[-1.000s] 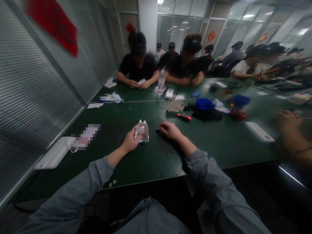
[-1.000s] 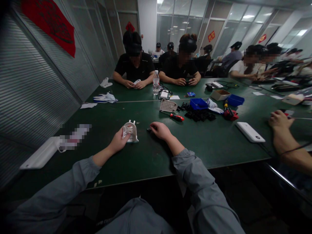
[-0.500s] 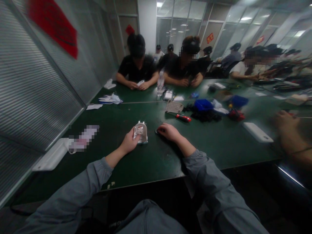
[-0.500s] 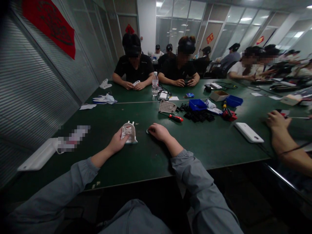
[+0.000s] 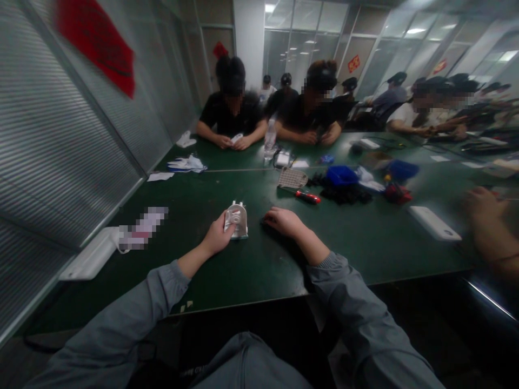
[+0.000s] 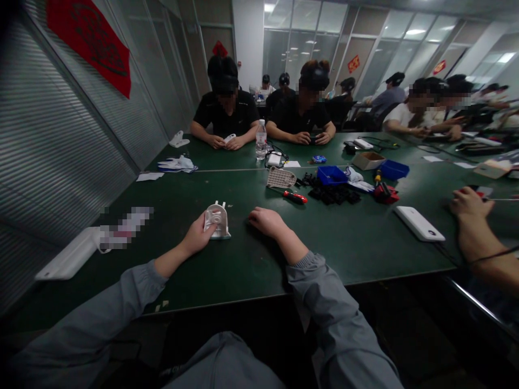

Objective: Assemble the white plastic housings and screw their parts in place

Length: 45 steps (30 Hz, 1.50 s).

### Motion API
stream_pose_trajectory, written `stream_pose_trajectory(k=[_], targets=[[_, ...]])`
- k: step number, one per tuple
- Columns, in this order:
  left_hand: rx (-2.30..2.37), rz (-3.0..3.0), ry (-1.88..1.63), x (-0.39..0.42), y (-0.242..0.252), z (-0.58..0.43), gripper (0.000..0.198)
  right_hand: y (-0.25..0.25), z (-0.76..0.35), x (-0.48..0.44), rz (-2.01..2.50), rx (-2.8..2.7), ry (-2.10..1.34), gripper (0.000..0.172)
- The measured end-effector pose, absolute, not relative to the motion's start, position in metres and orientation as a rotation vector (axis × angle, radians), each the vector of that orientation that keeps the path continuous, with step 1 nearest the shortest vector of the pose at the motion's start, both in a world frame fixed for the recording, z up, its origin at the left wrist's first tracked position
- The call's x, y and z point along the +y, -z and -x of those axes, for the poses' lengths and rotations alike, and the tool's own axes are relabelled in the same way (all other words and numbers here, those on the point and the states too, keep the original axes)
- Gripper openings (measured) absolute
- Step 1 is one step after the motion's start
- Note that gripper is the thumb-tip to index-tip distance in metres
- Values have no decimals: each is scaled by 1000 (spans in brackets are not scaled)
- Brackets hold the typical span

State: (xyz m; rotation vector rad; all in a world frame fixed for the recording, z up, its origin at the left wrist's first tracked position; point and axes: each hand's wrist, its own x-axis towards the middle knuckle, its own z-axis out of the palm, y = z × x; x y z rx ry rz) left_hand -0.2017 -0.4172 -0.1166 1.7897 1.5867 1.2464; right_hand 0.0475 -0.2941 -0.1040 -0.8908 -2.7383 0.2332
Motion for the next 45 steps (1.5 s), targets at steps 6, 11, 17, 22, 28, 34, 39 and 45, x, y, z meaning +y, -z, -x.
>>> stream_pose_trajectory(k=[6,11,17,22,28,34,39,45], targets=[[1603,-1795,-1248,-416,119,202,47,94,-42,-301,980,-2870,-48,23],[1584,-1791,-1247,-417,117,201,46,89,-45,-302,1001,-2888,-14,23],[1584,-1787,-1254,-417,117,201,46,86,-38,-307,1323,-2712,52,60],[1582,-1809,-1244,-417,118,202,46,92,-38,-306,1356,-2579,59,51],[1563,-1808,-1238,-418,114,201,46,103,-41,-301,1060,-2688,-58,22],[1573,-1803,-1259,-416,119,203,48,103,-41,-303,950,-2755,-128,25],[1573,-1786,-1265,-416,120,202,47,101,-44,-302,910,-2767,-172,28],[1569,-1765,-1265,-415,123,203,47,99,-46,-298,921,-2779,-170,24]])
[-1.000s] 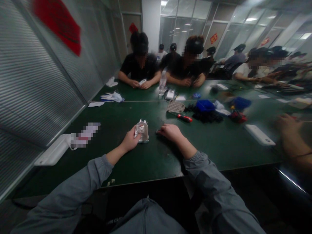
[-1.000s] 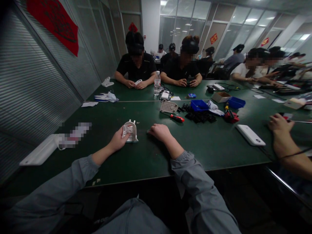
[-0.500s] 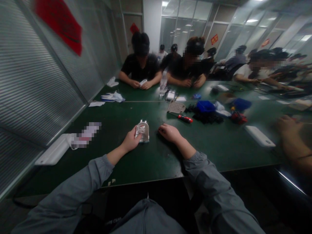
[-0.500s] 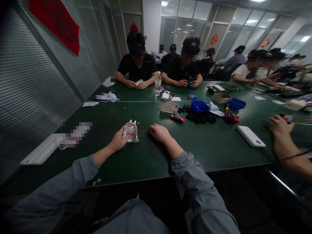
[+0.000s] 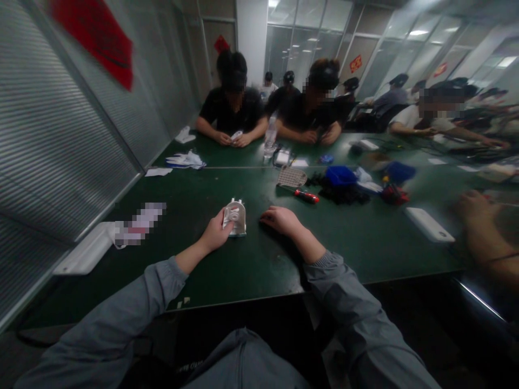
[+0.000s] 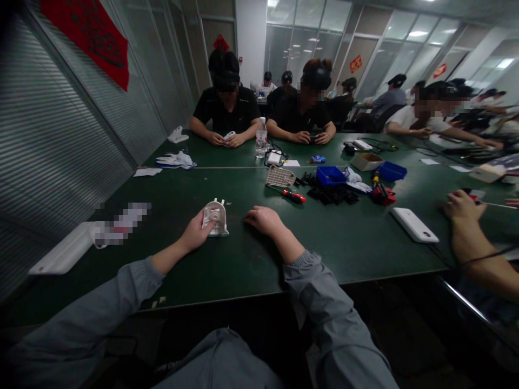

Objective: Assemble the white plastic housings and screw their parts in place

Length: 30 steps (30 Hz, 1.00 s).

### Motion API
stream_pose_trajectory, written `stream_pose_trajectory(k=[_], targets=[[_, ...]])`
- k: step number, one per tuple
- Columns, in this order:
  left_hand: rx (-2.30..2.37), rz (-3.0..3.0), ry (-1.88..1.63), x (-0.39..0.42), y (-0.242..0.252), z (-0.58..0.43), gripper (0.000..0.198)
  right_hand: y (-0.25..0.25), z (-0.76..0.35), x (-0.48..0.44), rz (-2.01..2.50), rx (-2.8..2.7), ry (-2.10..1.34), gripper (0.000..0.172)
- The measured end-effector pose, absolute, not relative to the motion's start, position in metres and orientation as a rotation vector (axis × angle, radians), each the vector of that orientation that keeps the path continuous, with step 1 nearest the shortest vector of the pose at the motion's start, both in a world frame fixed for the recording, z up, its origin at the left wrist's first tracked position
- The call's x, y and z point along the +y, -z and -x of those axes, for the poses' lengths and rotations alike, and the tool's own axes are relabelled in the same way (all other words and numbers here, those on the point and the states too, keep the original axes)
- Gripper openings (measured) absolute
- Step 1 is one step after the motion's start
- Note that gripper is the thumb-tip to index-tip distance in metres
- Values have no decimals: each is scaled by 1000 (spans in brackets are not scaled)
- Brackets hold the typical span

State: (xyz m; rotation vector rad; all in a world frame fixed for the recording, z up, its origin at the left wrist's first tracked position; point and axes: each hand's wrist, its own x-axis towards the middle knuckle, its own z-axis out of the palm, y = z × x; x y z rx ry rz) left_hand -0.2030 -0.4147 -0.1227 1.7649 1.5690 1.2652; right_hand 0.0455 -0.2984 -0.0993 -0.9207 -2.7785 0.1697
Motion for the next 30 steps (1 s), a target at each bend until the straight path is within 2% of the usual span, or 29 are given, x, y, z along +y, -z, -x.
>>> stream_pose_trajectory(k=[13,19,24,30], targets=[[1578,-1822,-1259,-418,119,202,42,95,-45,-302,1034,-2748,-346,17],[1583,-1872,-1230,-422,116,200,46,104,-44,-302,996,-2729,-343,22],[1558,-1931,-1198,-424,114,199,45,106,-44,-300,1050,-2708,-315,37],[1604,-1995,-1172,-427,113,198,48,107,-43,-300,1008,-2736,-276,26]])
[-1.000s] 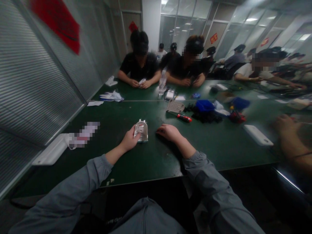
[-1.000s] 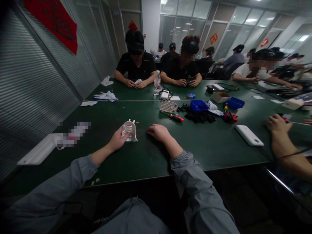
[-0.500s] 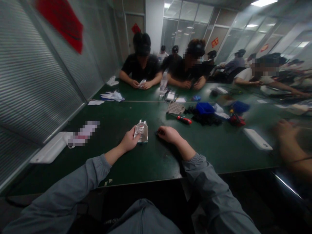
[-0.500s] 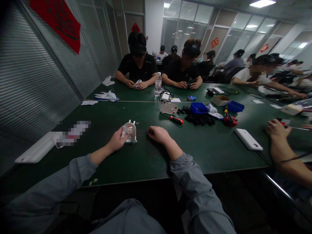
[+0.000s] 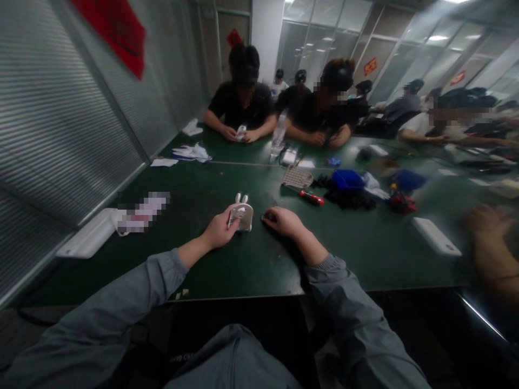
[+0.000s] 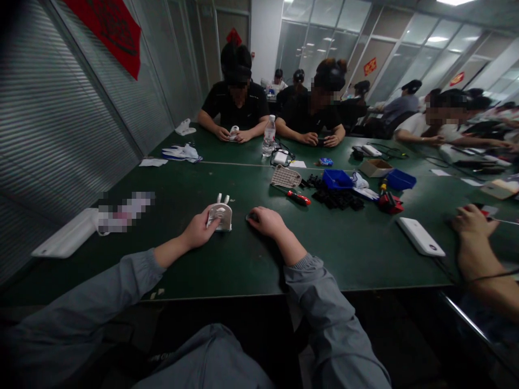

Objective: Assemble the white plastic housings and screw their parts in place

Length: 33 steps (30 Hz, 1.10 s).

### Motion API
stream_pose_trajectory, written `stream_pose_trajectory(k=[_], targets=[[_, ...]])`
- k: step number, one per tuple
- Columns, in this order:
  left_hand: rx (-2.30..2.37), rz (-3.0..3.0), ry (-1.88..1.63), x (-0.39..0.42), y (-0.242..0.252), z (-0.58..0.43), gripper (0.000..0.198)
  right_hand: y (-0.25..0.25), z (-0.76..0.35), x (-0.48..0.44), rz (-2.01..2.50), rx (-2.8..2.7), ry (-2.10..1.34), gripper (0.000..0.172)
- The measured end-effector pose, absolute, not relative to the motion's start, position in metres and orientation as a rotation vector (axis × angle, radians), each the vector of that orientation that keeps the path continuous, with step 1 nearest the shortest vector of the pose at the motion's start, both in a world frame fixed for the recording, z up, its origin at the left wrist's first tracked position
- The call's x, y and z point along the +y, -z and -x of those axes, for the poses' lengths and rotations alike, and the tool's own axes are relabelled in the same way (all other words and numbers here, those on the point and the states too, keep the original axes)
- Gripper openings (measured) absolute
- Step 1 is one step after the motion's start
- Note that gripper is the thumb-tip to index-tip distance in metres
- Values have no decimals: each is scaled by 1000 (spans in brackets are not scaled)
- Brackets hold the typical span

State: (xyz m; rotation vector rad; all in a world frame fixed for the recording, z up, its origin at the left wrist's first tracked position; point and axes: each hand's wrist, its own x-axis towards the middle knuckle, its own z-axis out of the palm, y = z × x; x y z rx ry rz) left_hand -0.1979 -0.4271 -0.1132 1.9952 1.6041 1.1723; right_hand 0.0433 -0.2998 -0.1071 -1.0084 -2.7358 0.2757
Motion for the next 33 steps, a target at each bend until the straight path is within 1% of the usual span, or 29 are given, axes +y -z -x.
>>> stream_pose_trajectory(k=[11,20,26,33], targets=[[1576,-2080,-1190,-429,109,196,53,108,-40,-301,869,-2683,-466,16],[1651,-2004,-1324,-424,111,196,54,110,-38,-303,805,-2664,-530,16],[1667,-1917,-1286,-421,115,199,55,109,-37,-303,813,-2666,-547,17],[1654,-1930,-1267,-422,111,197,52,108,-37,-305,791,-2665,-553,16]])
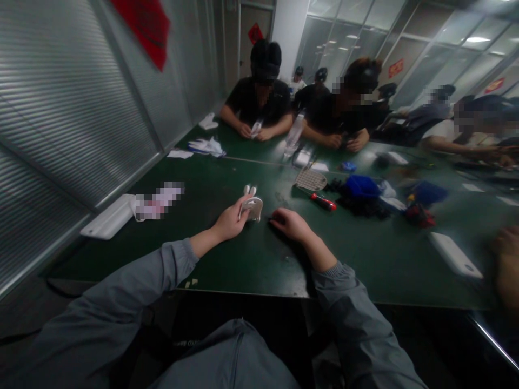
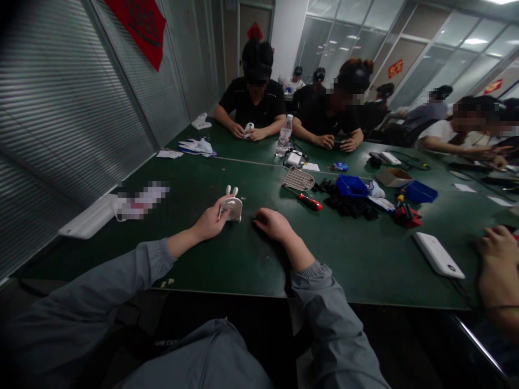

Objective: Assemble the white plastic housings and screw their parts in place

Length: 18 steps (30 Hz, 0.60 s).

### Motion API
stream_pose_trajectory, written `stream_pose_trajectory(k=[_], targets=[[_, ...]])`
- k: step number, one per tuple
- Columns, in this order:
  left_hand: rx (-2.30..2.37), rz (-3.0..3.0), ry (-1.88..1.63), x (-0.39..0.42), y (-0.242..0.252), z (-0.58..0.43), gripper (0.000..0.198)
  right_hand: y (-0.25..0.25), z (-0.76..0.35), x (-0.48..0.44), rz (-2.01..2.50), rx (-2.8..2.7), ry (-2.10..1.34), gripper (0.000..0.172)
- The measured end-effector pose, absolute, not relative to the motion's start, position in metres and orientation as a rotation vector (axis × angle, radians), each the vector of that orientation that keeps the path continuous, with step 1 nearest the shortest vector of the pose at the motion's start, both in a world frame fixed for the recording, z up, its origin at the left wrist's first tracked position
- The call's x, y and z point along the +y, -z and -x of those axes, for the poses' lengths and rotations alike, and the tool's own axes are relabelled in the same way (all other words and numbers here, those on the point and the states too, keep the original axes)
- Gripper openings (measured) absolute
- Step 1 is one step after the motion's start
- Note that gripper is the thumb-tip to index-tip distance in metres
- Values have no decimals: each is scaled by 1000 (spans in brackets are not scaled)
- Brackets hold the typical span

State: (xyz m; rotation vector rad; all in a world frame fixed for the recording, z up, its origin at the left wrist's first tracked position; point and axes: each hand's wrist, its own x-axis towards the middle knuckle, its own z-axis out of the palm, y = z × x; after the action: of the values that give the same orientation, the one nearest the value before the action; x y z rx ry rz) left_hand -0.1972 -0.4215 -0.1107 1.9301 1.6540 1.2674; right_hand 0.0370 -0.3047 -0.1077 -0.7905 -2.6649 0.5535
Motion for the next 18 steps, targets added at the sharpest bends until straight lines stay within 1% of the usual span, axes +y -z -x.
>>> stream_pose_trajectory(k=[10,18], targets=[[1615,-2124,-1203,-427,104,197,42,108,-36,-305,765,-2649,-603,16],[1630,-2231,-1192,-428,104,199,48,112,-36,-304,779,-2608,-641,16]])
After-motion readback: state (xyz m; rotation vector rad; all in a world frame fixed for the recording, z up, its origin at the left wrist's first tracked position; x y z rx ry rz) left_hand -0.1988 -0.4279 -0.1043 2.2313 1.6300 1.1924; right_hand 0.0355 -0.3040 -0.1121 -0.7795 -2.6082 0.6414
